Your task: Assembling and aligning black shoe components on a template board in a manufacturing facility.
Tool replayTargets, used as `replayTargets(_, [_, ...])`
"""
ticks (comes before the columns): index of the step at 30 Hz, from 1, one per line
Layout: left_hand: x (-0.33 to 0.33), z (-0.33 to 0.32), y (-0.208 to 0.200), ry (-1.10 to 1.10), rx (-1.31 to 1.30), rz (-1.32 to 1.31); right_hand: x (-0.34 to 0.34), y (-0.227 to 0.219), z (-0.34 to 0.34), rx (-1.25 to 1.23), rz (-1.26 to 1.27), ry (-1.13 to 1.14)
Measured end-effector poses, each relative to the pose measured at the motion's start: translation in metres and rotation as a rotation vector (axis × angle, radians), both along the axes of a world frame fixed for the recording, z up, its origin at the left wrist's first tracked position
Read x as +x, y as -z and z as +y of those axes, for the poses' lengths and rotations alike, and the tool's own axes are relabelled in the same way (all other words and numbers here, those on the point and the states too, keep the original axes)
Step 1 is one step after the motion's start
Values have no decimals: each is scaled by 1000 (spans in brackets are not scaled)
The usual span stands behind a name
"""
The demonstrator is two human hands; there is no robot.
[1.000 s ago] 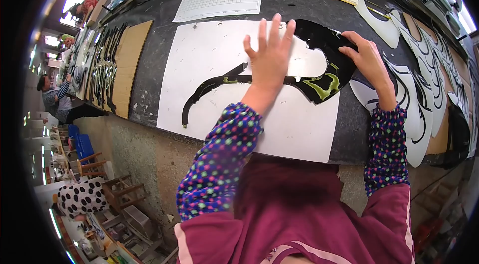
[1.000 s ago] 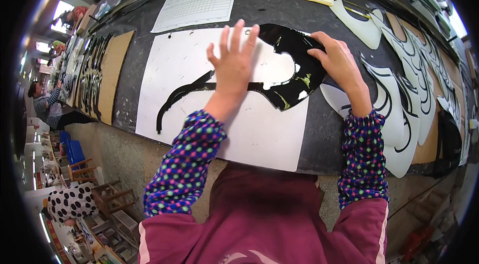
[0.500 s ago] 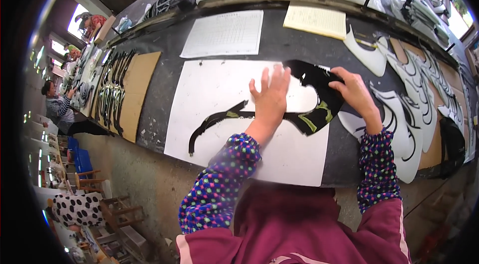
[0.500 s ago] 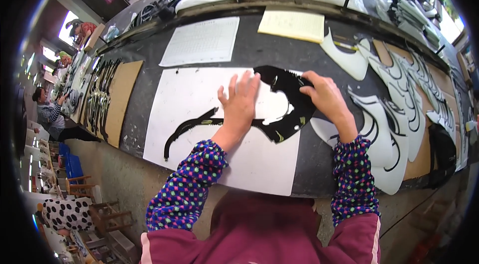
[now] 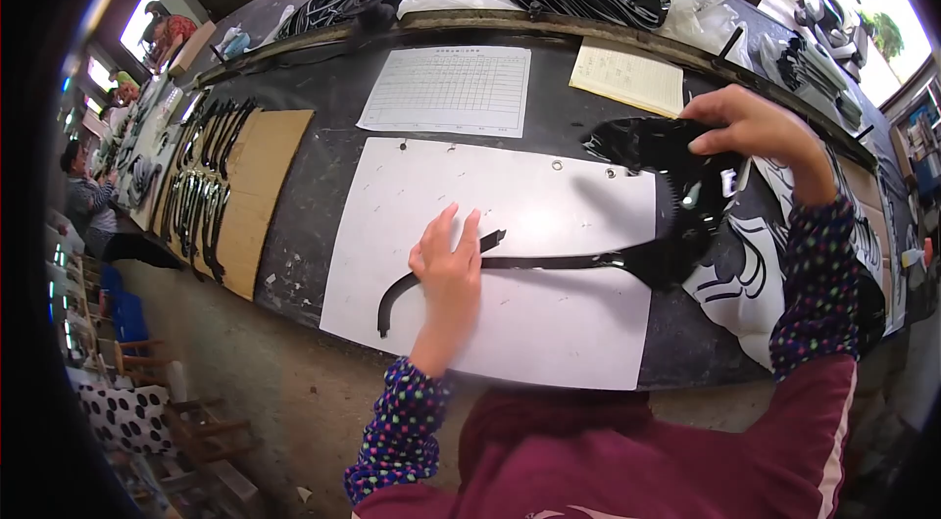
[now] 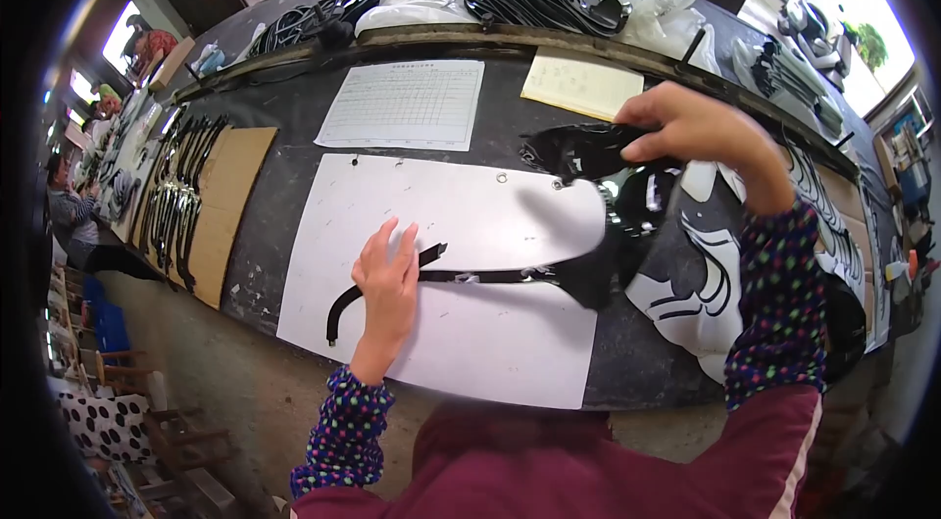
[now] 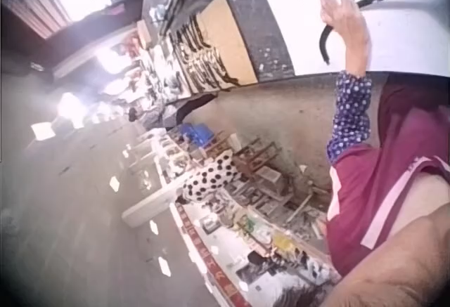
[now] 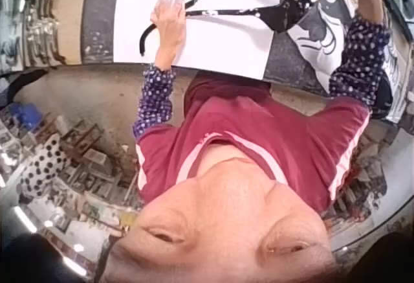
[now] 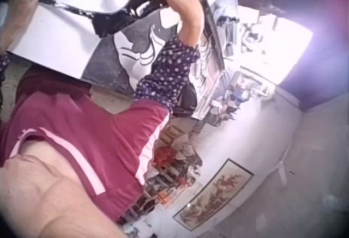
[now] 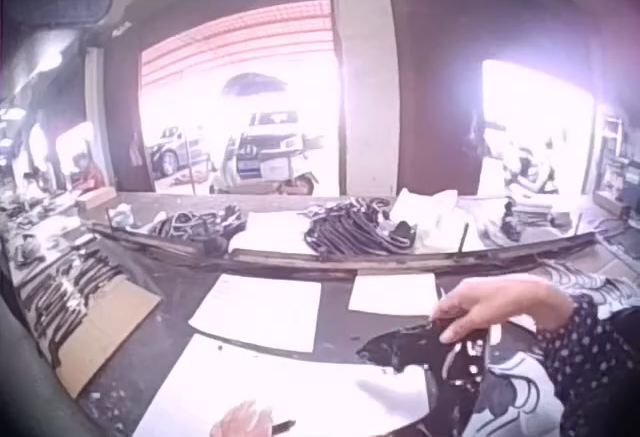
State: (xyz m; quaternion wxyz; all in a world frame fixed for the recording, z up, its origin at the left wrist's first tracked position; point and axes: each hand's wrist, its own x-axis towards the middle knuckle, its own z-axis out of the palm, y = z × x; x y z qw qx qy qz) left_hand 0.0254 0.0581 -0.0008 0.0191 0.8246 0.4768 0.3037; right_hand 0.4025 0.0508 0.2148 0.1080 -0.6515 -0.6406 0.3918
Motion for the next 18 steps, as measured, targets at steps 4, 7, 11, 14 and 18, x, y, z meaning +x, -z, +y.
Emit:
replayTargets(4, [-14, -3, 13, -7, -60, 23, 39, -71, 43, 217, -84, 131])
replayTargets(7, [-8, -2, 17, 23, 26, 35, 118, -110, 99, 569, -240, 157])
replayTargets(11, [-14, -10, 4, 25, 61, 39, 127, -91, 179, 784, 50, 537])
replayTargets(14, [-14, -10, -4, 69, 84, 29, 138, -70, 219, 932, 254, 849])
replayTargets(18, [-10, -7, -8, 160, 71, 43, 161, 62, 258, 871, -39, 1049])
